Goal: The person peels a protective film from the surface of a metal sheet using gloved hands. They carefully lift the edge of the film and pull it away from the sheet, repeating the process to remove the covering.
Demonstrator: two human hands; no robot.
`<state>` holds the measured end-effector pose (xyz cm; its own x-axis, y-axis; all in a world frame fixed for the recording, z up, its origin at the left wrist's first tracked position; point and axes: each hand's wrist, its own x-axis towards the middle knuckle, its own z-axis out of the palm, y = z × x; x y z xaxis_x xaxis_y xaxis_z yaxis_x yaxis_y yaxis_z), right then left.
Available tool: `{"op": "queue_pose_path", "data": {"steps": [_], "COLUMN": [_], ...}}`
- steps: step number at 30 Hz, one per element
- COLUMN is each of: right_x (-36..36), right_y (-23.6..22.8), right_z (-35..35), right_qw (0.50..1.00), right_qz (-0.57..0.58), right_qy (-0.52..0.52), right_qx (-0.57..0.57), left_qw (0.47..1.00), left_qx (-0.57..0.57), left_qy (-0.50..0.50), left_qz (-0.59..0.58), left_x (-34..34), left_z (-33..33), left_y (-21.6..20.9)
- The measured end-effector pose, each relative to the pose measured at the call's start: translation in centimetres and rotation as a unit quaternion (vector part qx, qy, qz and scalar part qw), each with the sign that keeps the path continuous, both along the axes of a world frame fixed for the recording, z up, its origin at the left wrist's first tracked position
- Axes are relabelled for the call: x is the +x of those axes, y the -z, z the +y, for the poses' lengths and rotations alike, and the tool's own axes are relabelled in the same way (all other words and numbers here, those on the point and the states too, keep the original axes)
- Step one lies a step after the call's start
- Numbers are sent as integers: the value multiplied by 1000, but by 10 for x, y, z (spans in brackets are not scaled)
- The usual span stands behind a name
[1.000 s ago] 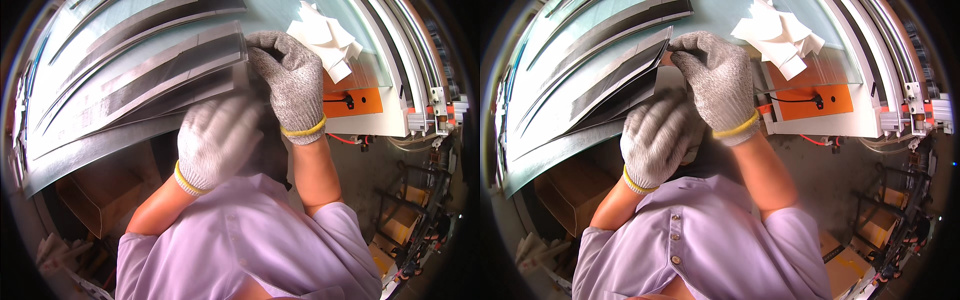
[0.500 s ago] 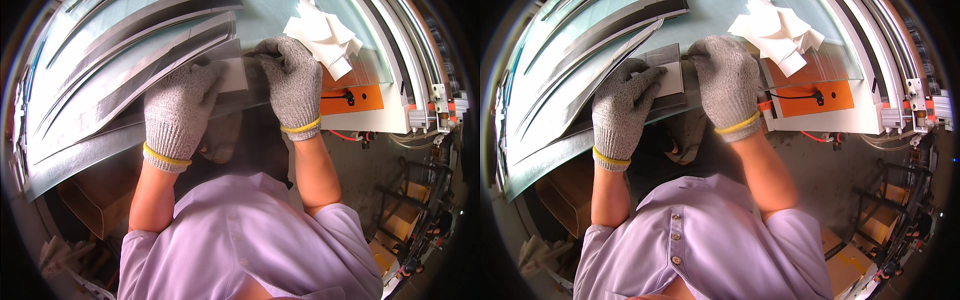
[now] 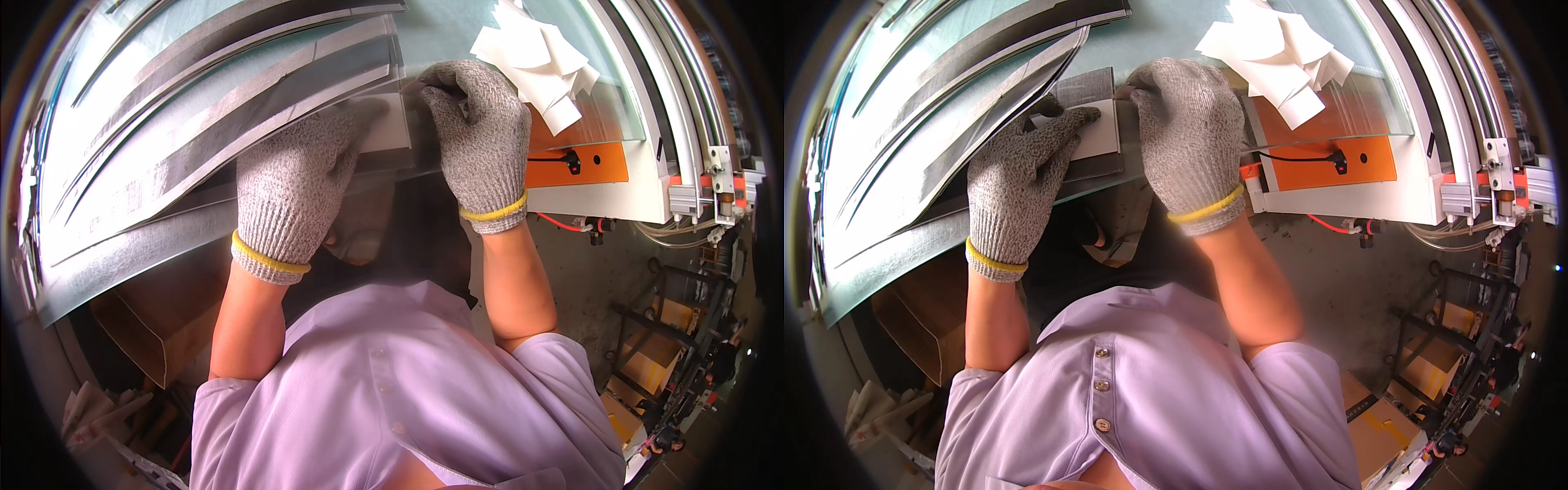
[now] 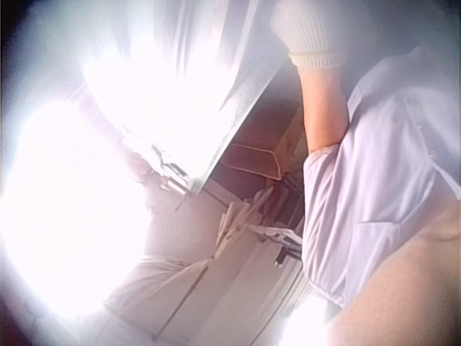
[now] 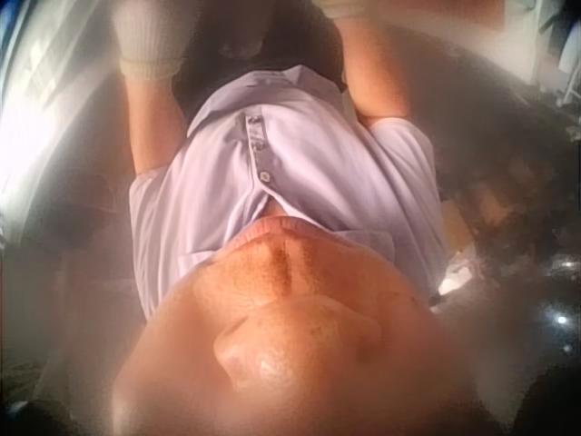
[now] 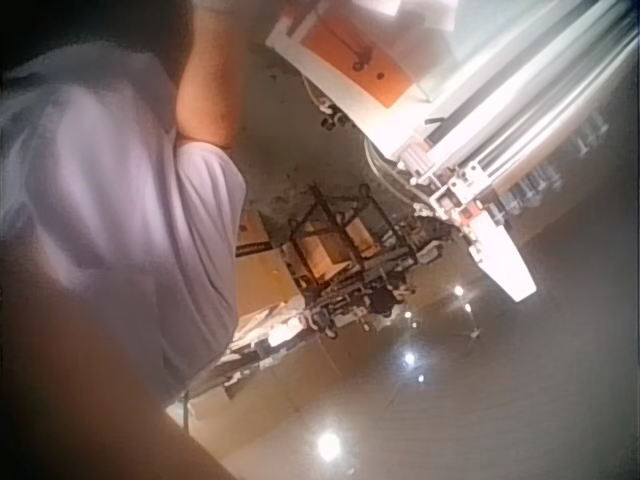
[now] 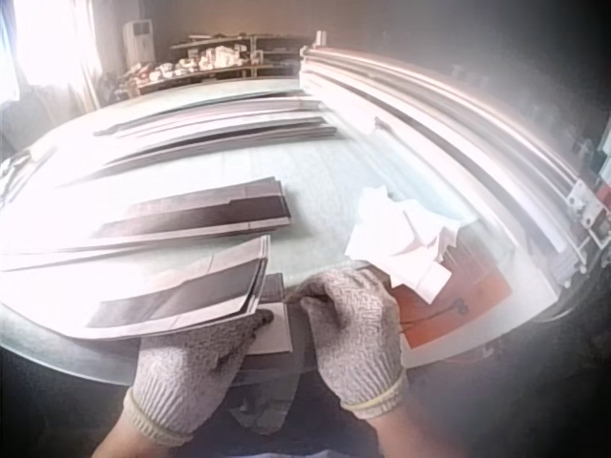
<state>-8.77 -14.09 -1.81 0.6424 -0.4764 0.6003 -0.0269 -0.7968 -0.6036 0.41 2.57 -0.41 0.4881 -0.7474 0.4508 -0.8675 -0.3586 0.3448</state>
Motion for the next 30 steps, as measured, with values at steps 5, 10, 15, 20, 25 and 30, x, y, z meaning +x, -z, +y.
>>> {"op": "queue_pose_path", "data": {"steps": [5, 10, 15, 20, 25, 30], "right_x": [1, -5, -3, -1, -1, -2], "right_y": [0, -2, 1, 0, 0, 0], "right_z": [0, 7, 5, 7, 6, 7], "right_qw": [1000, 998, 1000, 1000, 1000, 1000], "right_qz": [6, -1, -3, 9, 8, -9], "right_qy": [3, -36, 15, 17, 12, -5], "right_qx": [-4, 52, 24, 17, 17, 24], "left_qw": [1000, 1000, 999, 1000, 1000, 999], "left_qx": [3, 15, 31, 23, 17, 27], "left_qy": [-6, -11, -18, -18, -13, -15], "left_qz": [0, 12, 2, -4, 4, 35], "left_x": [1, 2, 3, 2, 2, -1], "left_z": [1, 1, 3, 3, 2, 1], "left_y": [3, 6, 8, 9, 6, 2]}}
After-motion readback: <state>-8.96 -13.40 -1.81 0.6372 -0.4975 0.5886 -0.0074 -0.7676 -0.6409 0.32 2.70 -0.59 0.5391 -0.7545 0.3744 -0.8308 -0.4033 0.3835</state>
